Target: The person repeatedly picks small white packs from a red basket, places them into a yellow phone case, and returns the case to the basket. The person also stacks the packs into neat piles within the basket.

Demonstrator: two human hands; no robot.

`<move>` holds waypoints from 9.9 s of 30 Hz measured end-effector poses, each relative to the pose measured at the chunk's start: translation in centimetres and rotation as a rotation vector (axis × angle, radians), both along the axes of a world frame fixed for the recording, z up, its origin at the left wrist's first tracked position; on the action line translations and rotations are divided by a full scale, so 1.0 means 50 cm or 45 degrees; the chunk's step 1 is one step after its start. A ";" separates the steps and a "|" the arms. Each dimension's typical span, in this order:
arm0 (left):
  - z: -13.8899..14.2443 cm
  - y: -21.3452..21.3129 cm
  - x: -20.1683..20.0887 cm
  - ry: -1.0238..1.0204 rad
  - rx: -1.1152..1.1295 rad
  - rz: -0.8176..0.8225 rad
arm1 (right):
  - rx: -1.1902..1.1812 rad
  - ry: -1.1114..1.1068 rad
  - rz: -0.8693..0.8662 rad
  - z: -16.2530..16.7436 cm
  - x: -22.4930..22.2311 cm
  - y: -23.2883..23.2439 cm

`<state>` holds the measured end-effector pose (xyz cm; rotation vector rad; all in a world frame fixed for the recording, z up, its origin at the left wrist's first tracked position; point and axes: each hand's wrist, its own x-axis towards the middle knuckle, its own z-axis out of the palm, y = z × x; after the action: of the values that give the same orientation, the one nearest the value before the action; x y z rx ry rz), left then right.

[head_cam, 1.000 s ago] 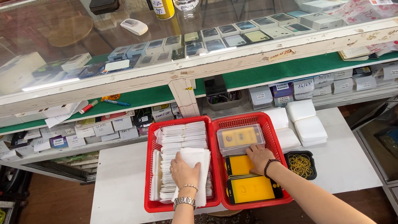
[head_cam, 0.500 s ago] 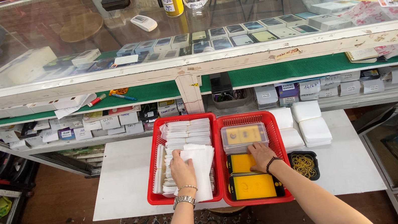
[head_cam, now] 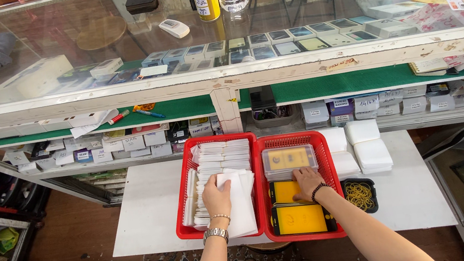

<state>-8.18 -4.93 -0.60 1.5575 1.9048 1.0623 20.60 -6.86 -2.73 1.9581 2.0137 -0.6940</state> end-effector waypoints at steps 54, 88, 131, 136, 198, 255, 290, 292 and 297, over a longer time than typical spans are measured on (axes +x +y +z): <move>0.132 0.057 0.119 -1.209 -0.705 -0.853 | 0.407 1.686 -0.561 0.327 0.034 0.122; 0.046 0.005 0.004 0.422 -0.577 -0.010 | 0.670 0.288 0.266 0.013 0.026 0.070; 0.193 0.038 0.131 -0.026 -0.167 -0.713 | 0.550 2.525 -0.580 0.277 0.023 0.074; 0.240 0.020 0.157 -0.110 -0.139 -0.822 | 0.412 2.563 -0.560 0.298 -0.011 0.059; 0.036 0.009 0.041 0.450 -0.597 0.078 | 0.529 0.127 0.230 -0.003 0.014 0.056; 0.158 0.029 0.115 -0.533 -0.167 -0.526 | 0.324 0.312 0.305 0.082 0.111 0.056; 0.145 0.051 0.149 -1.211 -0.597 -0.845 | 0.366 1.893 -0.597 0.268 0.029 0.069; 0.143 0.051 0.150 -1.231 -0.628 -0.861 | 0.287 1.798 -0.548 0.289 0.037 0.081; 0.140 0.050 0.157 -1.171 -0.684 -0.853 | 0.622 1.896 -0.575 0.327 0.044 0.115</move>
<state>-0.35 -2.41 6.38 0.9865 0.8335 0.6780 22.79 -1.11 13.61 2.4782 2.4982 -2.5592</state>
